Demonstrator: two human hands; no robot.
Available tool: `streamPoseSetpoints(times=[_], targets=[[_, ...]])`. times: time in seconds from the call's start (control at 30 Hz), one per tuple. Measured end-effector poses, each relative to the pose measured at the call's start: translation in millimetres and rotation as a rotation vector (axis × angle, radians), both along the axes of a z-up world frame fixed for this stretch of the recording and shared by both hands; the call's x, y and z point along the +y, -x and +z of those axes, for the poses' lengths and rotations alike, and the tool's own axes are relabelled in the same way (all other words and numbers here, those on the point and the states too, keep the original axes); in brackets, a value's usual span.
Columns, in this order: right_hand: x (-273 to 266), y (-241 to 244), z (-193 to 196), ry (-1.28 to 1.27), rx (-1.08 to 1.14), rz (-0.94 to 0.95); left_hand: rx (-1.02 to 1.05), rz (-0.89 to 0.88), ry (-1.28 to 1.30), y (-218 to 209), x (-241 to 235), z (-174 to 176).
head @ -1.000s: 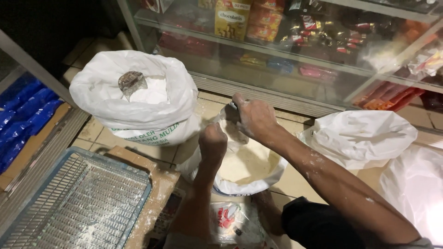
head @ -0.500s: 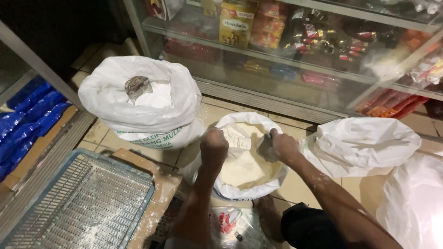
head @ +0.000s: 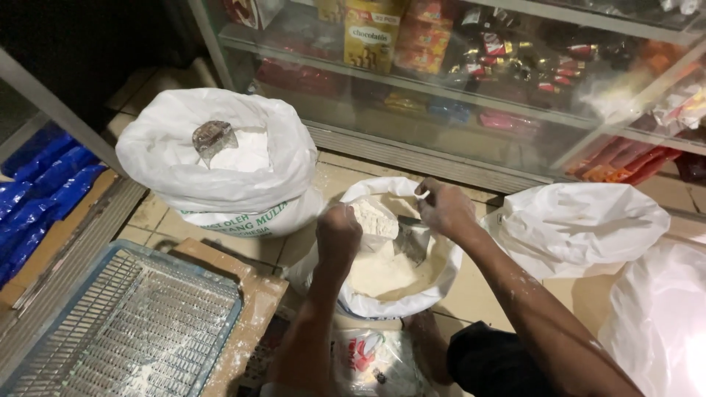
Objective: Scooping powder from a large sack into a small plastic bag and weighing it on a digital scale.
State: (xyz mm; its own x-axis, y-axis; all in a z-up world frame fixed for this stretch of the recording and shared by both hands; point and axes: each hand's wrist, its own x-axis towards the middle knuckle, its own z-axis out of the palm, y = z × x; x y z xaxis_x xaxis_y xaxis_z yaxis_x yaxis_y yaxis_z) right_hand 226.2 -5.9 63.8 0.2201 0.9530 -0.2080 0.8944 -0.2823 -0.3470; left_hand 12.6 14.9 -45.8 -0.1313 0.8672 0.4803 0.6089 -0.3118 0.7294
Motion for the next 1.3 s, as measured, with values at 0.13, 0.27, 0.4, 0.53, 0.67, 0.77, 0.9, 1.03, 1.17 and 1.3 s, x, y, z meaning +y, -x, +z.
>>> streamPoseSetpoints(times=[0.13, 0.27, 0.4, 0.53, 0.67, 0.77, 0.9, 1.03, 1.17, 1.3], targets=[[4.2, 17.3, 13.7, -0.076, 0.125, 0.037, 0.035, -0.006, -0.053, 0.9, -4.4, -2.8], [1.9, 33.8, 17.0, 0.006, 0.040, 0.107, 0.168, -0.011, -0.203, 0.0, 0.8, -9.9], [-6.9, 49.5, 21.0, 0.041, 0.076, 0.158, 0.361, -0.007, -0.309, 8.1, -5.9, 1.6], [13.2, 39.0, -12.4, 0.064, -0.037, 0.167, 0.362, -0.038, -0.209, 7.4, -6.3, 1.0], [30.6, 23.4, -37.6, -0.009, -0.035, 0.110, 0.102, -0.155, 0.030, 10.4, -5.5, -0.1], [34.8, 12.9, -41.3, -0.079, 0.021, 0.089, 0.059, -0.199, 0.268, 17.1, -10.0, 15.0], [16.9, 20.1, -7.8, -0.143, 0.137, 0.081, 0.085, -0.204, 0.241, 16.1, -5.8, 7.1], [1.9, 16.8, 8.5, -0.170, 0.242, 0.153, 0.102, -0.145, 0.010, 11.0, 6.8, -12.2], [-15.0, 12.9, 26.6, -0.095, 0.114, 0.354, 0.164, -0.104, -0.063, 8.1, 13.7, -21.6], [-7.7, 9.6, -10.9, -0.029, -0.068, 0.412, 0.241, -0.031, -0.111, 7.9, 21.5, -37.7]])
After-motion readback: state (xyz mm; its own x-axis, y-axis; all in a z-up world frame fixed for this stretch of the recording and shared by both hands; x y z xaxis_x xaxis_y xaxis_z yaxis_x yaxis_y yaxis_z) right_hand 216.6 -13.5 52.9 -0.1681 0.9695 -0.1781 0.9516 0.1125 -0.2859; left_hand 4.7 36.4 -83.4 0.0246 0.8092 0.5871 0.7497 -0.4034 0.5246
